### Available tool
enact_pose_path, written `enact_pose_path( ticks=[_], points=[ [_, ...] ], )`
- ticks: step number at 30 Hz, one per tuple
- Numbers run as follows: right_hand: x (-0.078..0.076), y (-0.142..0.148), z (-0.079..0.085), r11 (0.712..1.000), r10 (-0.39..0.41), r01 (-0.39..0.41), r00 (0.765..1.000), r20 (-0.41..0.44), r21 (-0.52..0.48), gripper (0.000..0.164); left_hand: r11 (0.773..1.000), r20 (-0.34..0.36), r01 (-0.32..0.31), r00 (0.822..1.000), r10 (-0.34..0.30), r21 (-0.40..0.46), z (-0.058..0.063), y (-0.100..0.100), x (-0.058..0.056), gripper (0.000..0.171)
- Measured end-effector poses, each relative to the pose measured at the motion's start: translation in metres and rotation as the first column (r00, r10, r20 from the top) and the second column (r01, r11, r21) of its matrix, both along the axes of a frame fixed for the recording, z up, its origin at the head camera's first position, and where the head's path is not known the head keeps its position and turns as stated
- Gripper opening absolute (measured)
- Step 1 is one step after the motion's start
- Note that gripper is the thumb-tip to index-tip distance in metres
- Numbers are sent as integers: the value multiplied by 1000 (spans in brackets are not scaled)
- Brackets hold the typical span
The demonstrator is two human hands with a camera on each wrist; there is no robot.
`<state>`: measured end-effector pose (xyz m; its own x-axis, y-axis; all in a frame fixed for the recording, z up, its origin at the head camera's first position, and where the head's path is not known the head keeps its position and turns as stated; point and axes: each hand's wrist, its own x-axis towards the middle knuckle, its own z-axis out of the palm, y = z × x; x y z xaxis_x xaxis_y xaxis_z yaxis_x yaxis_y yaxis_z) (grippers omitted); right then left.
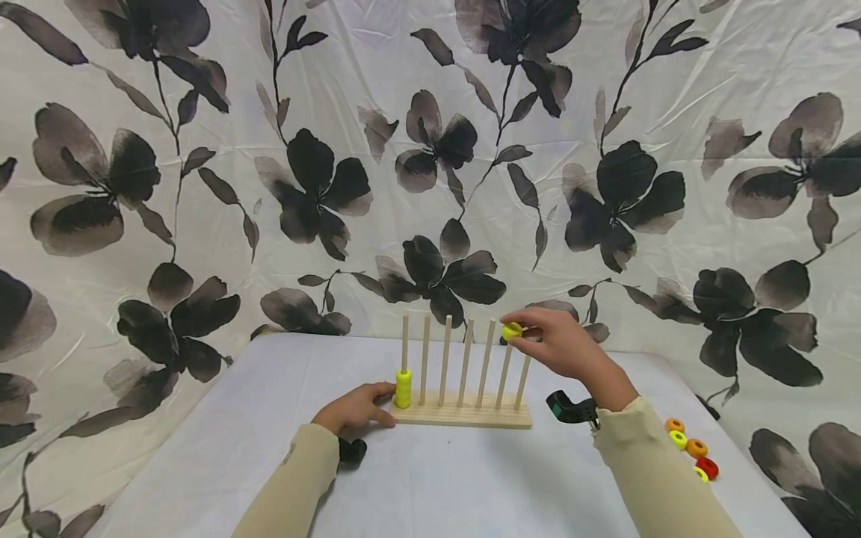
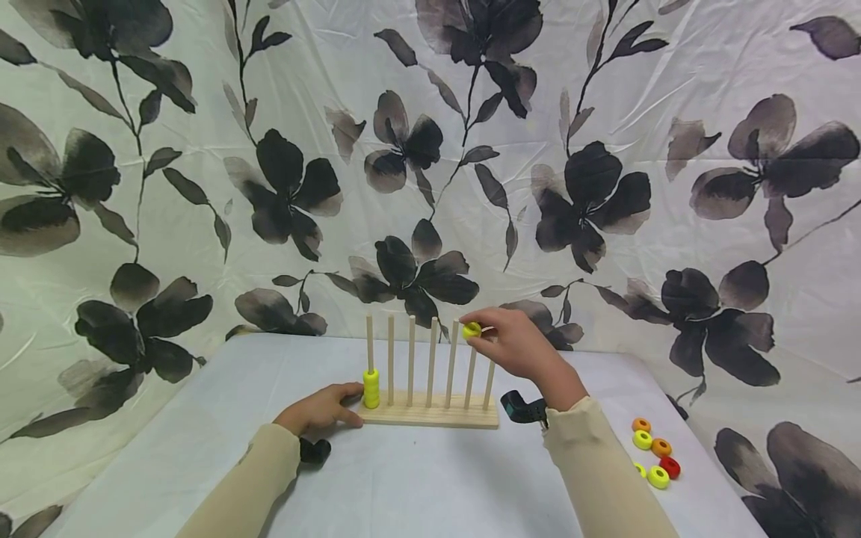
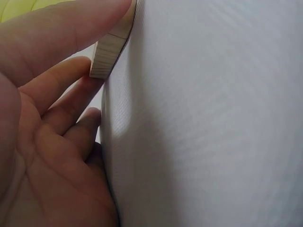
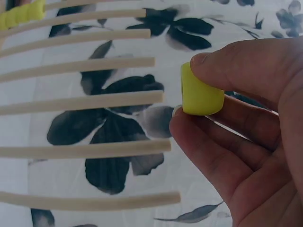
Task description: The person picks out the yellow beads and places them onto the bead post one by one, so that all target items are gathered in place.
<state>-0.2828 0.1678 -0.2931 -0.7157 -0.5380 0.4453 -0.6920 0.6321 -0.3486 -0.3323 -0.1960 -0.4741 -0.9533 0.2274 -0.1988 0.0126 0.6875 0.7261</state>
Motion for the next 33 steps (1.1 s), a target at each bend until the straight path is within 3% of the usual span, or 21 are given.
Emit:
enact_pose_path(
  ticks=[21,33],
  points=[
    [-11,-35,12,992,111,-111,994,-11,-66,28,1000,18,-9,1000,8,21,1,1,0,80],
    [-18,-59,12,988,122,-122,992,-3,-97,27,1000,5,-17,1000,17,-1,2,1,2,80]
  ],
)
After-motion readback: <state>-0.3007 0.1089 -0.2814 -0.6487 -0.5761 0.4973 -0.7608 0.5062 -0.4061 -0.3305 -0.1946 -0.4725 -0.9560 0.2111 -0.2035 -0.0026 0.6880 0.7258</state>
